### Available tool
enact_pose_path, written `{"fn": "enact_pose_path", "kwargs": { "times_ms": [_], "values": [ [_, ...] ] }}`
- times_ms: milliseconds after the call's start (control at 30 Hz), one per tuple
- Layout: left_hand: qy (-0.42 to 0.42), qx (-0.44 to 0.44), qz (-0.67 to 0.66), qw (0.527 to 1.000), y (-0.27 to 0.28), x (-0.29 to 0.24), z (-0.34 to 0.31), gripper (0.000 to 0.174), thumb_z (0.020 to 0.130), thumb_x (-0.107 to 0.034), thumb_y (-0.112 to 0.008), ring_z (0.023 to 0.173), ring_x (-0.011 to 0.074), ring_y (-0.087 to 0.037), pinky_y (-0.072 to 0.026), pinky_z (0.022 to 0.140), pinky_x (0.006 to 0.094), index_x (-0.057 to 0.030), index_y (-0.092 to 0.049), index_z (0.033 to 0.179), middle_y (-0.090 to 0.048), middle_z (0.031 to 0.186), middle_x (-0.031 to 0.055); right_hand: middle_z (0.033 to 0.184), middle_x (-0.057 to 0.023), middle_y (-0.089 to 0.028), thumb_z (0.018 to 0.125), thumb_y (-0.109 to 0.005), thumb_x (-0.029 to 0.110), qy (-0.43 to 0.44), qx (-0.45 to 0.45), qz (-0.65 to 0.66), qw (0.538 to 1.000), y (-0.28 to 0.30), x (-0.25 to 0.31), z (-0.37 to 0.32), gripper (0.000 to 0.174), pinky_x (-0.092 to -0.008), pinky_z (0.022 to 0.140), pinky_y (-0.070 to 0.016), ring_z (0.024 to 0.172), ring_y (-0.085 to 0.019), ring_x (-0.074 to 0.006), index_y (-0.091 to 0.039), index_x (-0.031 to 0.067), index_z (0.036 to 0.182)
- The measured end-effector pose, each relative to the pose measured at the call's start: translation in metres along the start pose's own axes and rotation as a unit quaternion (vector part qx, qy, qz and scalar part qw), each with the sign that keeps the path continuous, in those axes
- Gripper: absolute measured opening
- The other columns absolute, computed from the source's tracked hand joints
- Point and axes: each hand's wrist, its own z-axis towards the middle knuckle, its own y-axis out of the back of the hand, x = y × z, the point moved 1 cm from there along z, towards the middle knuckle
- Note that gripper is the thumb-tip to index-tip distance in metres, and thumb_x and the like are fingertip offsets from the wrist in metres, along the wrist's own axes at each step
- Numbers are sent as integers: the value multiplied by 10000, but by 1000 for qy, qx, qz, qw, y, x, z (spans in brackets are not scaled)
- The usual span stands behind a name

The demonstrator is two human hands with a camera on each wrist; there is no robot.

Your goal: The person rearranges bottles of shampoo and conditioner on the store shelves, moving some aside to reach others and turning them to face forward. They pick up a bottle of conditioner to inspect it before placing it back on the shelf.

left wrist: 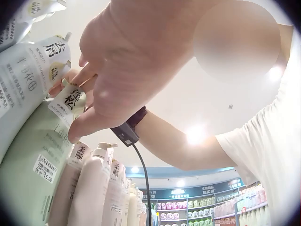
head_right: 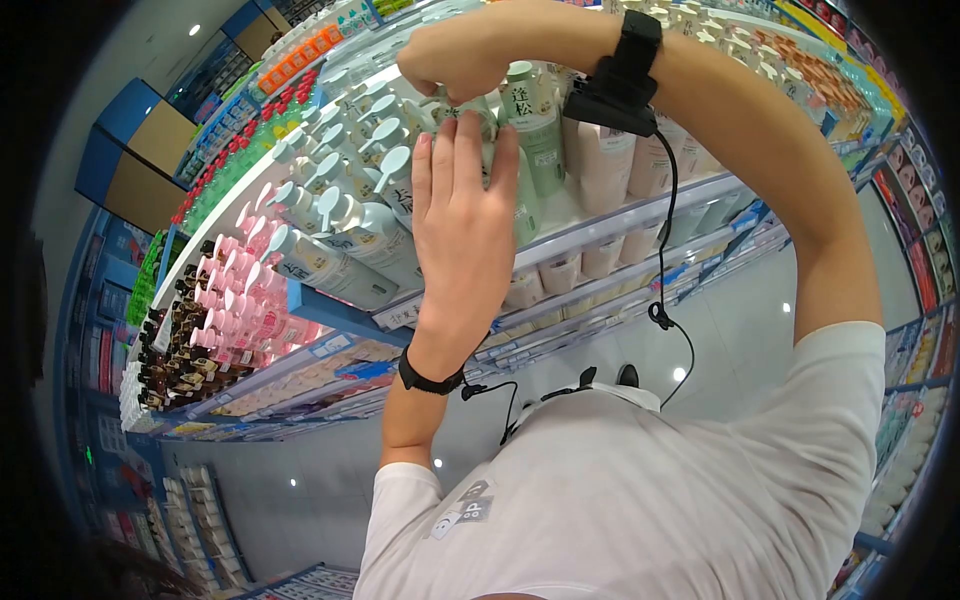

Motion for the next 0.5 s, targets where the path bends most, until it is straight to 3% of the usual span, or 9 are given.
{"fn": "enact_pose_path", "kwargs": {
  "times_ms": [100,167,367,500],
  "values": [
    [-1,-13,8,1000,-3,-1,-1,467,796,10,-646,1339,372,-524,-376,1171,512,-24,-672,1260,-550,1410,215,796,-273,-707,728,-655,70,0,-8,-2,1000,-1,-1,-2,189,-482,677,-540,750,-694,-429,-746,-33,858],
    [-22,-1,62,998,-2,-2,-1,432,789,-73,-677,1322,375,-533,-390,1181,465,-18,-673,1218,-554,1415,236,791,-273,-705,727,-653,71,2,-16,-4,1000,-2,-1,-3,185,-482,673,-539,743,-692,-430,-744,-34,850],
    [-10,8,58,998,1,-1,-3,421,799,-59,-679,1329,374,-536,-390,1180,466,-35,-681,1220,-549,1428,226,777,-274,-700,737,-641,72,-10,-31,1,999,-2,1,-6,173,-487,666,-536,727,-688,-431,-744,-27,834],
    [-8,12,51,999,2,0,-5,426,807,-53,-676,1336,373,-533,-389,1180,469,-43,-680,1232,-536,1448,231,843,-264,-721,754,-650,61,-28,-14,-2,1000,2,5,-9,215,-491,720,-549,795,-698,-434,-755,-18,924]
  ]
}}
